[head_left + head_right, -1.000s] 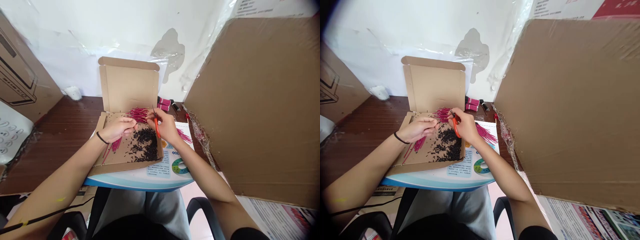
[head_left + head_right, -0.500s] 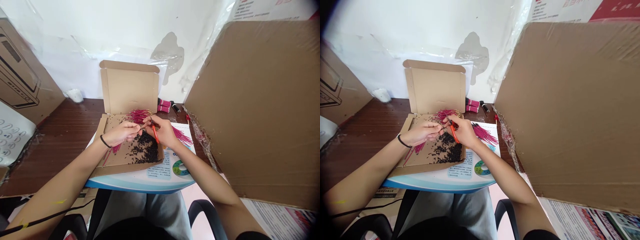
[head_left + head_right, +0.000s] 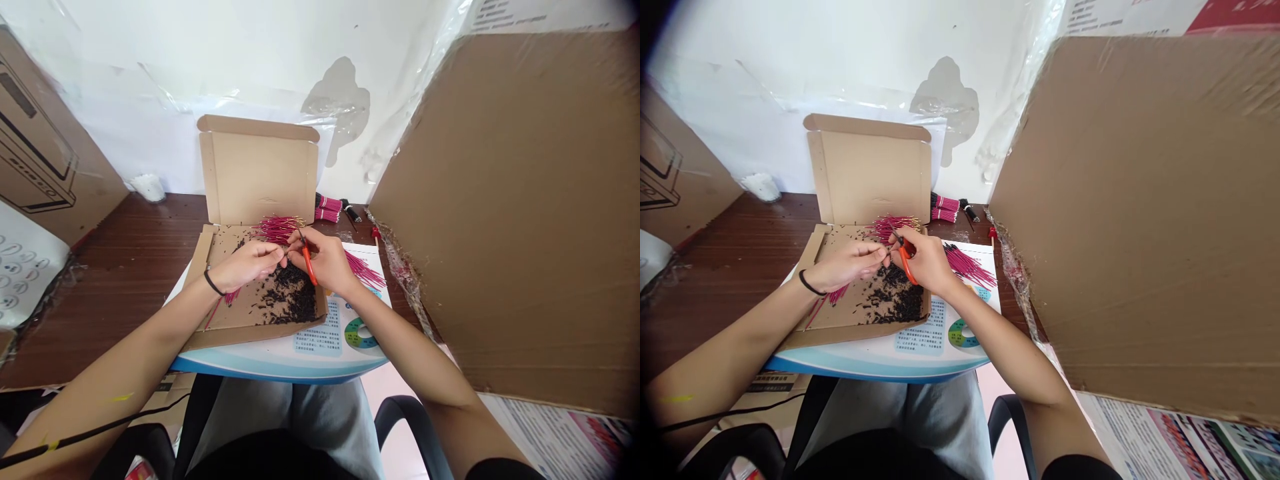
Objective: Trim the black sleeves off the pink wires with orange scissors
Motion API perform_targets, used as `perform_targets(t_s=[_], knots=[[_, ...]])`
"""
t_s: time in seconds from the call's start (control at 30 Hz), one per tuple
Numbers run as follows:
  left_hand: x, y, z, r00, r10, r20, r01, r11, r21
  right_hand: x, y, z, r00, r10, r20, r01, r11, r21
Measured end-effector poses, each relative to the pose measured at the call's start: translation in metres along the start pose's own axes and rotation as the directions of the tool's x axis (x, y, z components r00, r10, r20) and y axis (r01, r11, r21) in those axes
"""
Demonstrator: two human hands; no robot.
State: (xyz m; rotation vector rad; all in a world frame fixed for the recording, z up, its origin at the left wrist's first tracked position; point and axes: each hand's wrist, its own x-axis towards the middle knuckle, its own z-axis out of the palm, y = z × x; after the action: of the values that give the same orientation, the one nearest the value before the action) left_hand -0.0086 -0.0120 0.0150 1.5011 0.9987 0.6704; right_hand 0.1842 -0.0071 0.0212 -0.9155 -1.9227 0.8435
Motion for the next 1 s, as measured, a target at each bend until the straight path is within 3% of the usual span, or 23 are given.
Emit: perform_targets(t_s=[0.2, 0.57, 0.67, 0.77, 0.83, 0.9, 1.0], knots=[[-0.001, 0.006, 0.009, 0.988, 0.106, -0.112, -0.079, 0.972, 0.223, 0.000, -0.002, 0.003, 0.996, -0.039, -0.085, 0.024, 0.985, -0.172], [0.003, 0.004, 0.006, 0.980, 0.146, -0.137, -0.114, 0.970, 0.215, 0.003, -0.009, 0.010, 0.986, -0.088, -0.141, 0.041, 0.952, -0.304], [-0.003, 0.008, 0.002, 0.978, 0.193, -0.076, -0.170, 0.956, 0.239, 0.009, 0.002, -0.001, 0.981, -0.101, -0.165, 0.042, 0.945, -0.324], [-0.007, 0.011, -0.005, 0.975, 0.222, 0.023, -0.222, 0.948, 0.228, 0.015, 0.016, -0.022, 0.940, -0.051, -0.337, -0.080, 0.928, -0.364], [-0.006, 0.010, -0.011, 0.983, 0.184, 0.013, -0.183, 0.969, 0.165, 0.017, 0.019, -0.030, 0.915, -0.033, -0.401, -0.112, 0.936, -0.334], [-0.002, 0.006, -0.017, 0.995, 0.102, -0.021, -0.100, 0.993, 0.066, 0.016, 0.016, -0.029, 0.948, -0.040, -0.317, -0.060, 0.952, -0.299], [0.005, -0.001, -0.022, 0.998, -0.028, -0.048, 0.024, 0.996, -0.083, 0.012, 0.012, -0.019, 0.994, -0.100, -0.051, 0.075, 0.927, -0.368]])
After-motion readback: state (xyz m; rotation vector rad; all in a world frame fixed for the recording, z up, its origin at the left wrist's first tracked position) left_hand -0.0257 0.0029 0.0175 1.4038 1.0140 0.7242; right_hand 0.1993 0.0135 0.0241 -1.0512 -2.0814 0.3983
